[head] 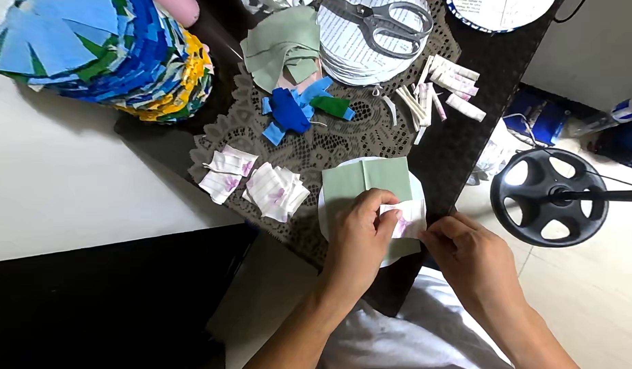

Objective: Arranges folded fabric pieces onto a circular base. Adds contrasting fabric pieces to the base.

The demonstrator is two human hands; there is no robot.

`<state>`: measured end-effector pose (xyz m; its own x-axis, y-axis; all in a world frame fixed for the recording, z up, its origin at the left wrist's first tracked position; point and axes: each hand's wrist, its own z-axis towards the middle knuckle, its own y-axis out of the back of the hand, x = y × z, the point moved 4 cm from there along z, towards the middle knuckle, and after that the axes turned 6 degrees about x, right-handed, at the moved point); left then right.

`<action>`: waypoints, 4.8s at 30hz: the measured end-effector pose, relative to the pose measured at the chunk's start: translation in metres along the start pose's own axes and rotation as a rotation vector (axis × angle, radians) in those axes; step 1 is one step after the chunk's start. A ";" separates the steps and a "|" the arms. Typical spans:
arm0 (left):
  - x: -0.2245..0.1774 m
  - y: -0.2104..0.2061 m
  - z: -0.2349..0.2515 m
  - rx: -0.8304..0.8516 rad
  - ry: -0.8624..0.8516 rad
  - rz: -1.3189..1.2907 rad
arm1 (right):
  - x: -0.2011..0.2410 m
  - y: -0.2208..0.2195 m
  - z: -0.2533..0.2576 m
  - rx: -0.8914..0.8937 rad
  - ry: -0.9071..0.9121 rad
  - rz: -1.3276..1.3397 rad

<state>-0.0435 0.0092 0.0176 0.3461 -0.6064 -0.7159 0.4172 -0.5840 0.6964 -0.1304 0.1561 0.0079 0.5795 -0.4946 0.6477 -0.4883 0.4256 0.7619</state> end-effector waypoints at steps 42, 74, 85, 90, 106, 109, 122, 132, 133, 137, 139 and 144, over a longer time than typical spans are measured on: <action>-0.019 0.016 -0.002 0.376 -0.034 -0.289 | -0.002 0.024 0.016 0.048 0.184 0.484; -0.003 0.009 0.016 0.254 -0.040 0.033 | 0.002 -0.010 -0.007 -0.093 0.042 -0.029; -0.003 0.006 0.026 0.287 -0.113 0.087 | -0.025 -0.005 -0.029 -0.114 0.016 0.166; -0.003 0.006 0.027 0.304 -0.094 0.101 | -0.015 -0.007 -0.022 -0.281 0.131 0.072; -0.006 0.013 0.020 0.352 -0.011 0.090 | -0.018 -0.024 -0.012 -0.245 0.064 0.012; -0.006 0.015 0.013 0.325 -0.077 0.137 | -0.018 -0.024 -0.012 -0.242 0.059 0.013; -0.004 0.011 0.009 0.268 -0.104 0.275 | -0.021 -0.023 -0.012 -0.218 0.050 0.071; -0.003 0.015 0.009 0.288 -0.111 0.231 | -0.020 -0.022 -0.013 -0.205 0.043 0.131; -0.003 0.015 0.008 0.289 -0.115 0.228 | -0.020 -0.021 -0.014 -0.213 0.043 0.157; -0.002 0.015 0.006 0.273 -0.170 0.202 | -0.024 -0.018 -0.016 -0.240 0.040 0.212; -0.002 0.015 0.006 0.262 -0.218 0.181 | -0.026 -0.019 -0.016 -0.237 0.038 0.209; -0.001 0.017 0.004 0.273 -0.255 0.089 | -0.026 -0.020 -0.015 -0.239 0.046 0.221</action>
<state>-0.0407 -0.0025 0.0301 0.1366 -0.7556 -0.6406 0.1435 -0.6248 0.7675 -0.1261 0.1716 -0.0242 0.5080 -0.3385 0.7921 -0.4412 0.6875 0.5768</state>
